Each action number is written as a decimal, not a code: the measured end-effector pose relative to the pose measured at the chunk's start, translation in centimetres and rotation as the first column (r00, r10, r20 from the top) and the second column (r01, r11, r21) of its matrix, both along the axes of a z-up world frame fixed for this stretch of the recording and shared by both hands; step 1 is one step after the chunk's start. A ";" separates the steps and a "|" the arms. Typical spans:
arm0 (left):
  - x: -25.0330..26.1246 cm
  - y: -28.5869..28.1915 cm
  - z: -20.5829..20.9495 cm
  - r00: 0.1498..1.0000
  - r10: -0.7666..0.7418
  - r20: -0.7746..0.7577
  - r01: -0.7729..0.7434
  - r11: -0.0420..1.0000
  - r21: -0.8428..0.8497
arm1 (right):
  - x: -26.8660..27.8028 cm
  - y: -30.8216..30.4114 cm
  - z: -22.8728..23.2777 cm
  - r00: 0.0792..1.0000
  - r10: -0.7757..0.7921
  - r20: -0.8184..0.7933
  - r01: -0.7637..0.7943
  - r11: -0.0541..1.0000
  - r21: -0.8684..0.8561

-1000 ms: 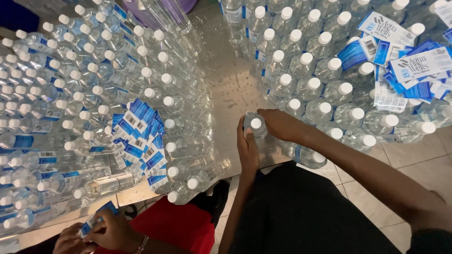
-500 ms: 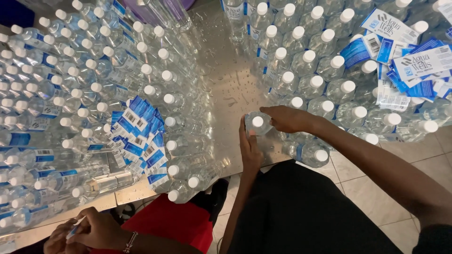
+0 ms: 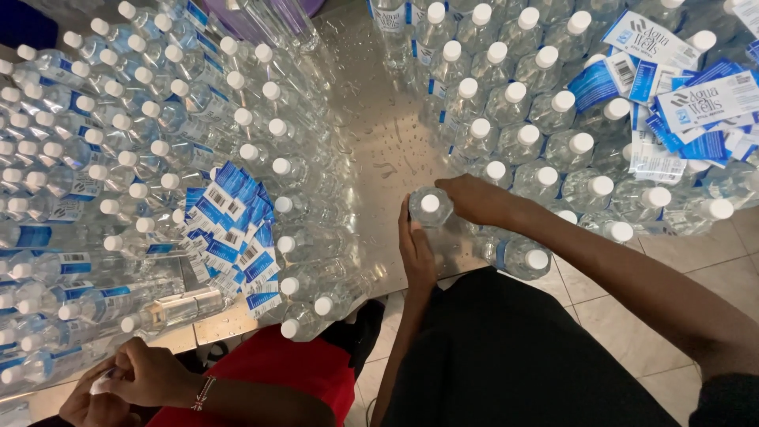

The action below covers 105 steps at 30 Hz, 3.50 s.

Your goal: Manually applying adhesive labels to the caps of bottled water in a production environment.

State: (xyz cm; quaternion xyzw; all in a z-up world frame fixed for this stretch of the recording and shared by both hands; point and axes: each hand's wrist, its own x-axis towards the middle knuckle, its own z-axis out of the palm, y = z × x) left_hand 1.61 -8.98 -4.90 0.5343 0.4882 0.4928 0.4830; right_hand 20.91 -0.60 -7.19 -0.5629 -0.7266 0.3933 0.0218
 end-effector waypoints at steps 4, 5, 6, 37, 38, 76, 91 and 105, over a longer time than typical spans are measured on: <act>-0.1 0.3 -1.0 0.999 -0.015 -0.043 0.014 1.000 -0.004 | -0.1 0.3 0.0 0.999 -0.040 -0.019 0.040 0.999 -0.005; -0.3 0.2 -1.4 0.998 -0.023 -0.050 0.023 1.000 -0.012 | -0.6 0.0 1.9 0.997 -0.070 -0.016 0.070 0.998 0.004; -0.3 0.4 -1.9 0.998 -0.032 -0.055 0.031 0.999 -0.017 | -1.0 -0.2 3.9 0.995 -0.100 -0.010 0.100 0.995 0.017; 0.3 -0.8 -3.3 0.998 0.054 0.018 -0.056 0.993 0.105 | -2.7 1.5 12.7 0.999 -0.036 0.022 0.042 0.905 -0.424; 0.3 -0.8 -3.3 0.997 0.069 0.020 -0.071 0.990 0.122 | -2.8 1.5 12.9 0.997 -0.073 0.006 0.067 0.875 -0.480; -3.5 0.8 -5.3 0.980 0.194 -0.040 -0.194 0.981 0.017 | -5.0 1.4 8.5 0.886 0.331 0.325 -0.424 0.861 0.280; -8.5 -5.2 -8.5 0.977 0.183 -0.109 -0.198 0.968 -0.157 | -2.3 31.6 4.6 0.968 0.068 0.243 -0.169 0.889 0.425; -10.8 -5.6 -6.2 0.988 -0.109 -0.109 0.046 0.882 -0.469 | -5.1 37.3 4.3 0.599 -0.154 0.786 -0.313 0.858 0.407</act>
